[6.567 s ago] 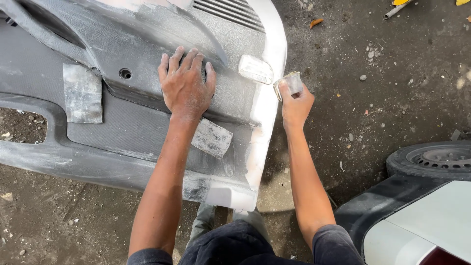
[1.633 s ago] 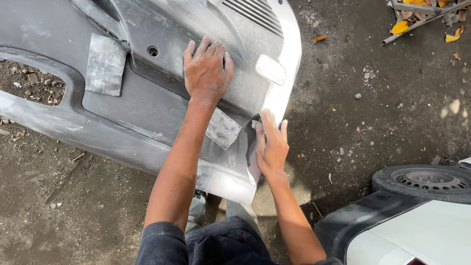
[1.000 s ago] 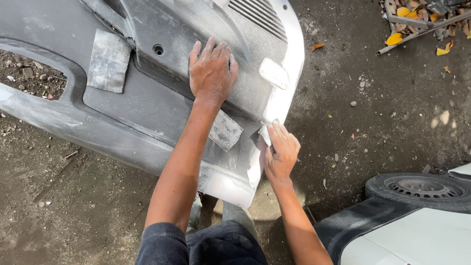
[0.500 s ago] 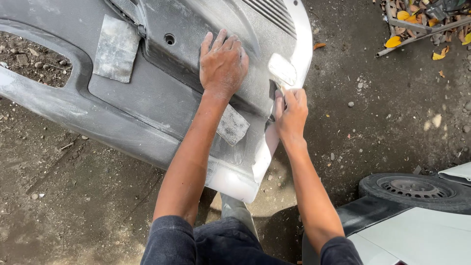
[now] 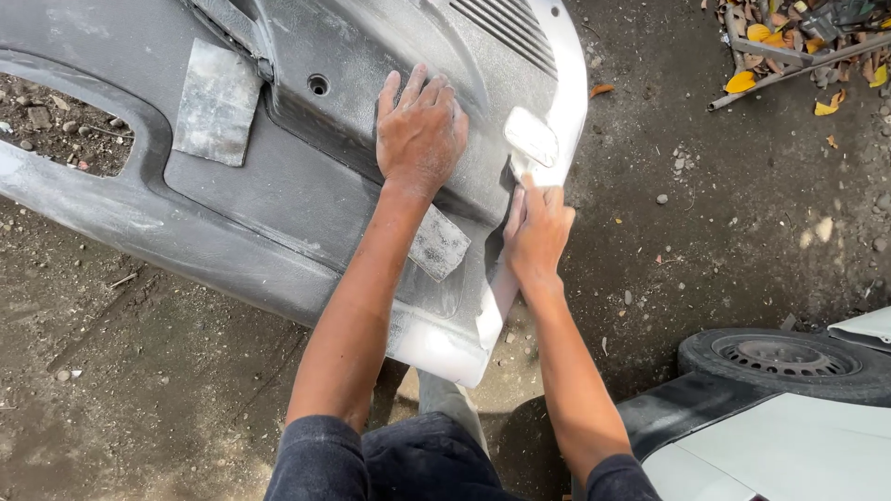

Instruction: The person sands the surface of a detached car bumper using a sanding block. They work on various sections of the bumper, including the edges and flat areas, while standing in an outdoor area.

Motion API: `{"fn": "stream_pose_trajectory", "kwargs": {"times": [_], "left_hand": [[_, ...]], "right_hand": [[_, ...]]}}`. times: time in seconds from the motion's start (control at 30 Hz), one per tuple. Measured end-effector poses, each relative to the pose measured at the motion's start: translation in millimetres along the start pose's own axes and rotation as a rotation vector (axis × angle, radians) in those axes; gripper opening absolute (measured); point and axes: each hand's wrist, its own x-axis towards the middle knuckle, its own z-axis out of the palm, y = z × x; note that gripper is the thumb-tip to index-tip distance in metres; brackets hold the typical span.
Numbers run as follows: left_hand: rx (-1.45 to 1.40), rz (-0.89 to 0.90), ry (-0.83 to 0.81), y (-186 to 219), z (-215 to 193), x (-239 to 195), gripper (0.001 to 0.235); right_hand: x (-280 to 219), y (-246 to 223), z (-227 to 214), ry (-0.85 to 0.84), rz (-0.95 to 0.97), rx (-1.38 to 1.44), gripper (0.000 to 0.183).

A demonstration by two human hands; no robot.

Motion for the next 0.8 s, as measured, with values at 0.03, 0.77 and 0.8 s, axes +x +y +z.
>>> {"fn": "stream_pose_trajectory", "kwargs": {"times": [0.03,0.77,0.8], "left_hand": [[0.001,0.0,-0.005,1,-1,-2,0.031],[-0.003,-0.03,-0.064,-1,0,1,0.028],[0.003,-0.039,-0.061,-1,1,-2,0.029]], "right_hand": [[4,-1,-2,-0.004,0.003,0.001,0.03],[-14,-14,-2,-0.053,0.042,-0.016,0.033],[-29,-19,-6,-0.061,0.038,-0.009,0.037]]}}
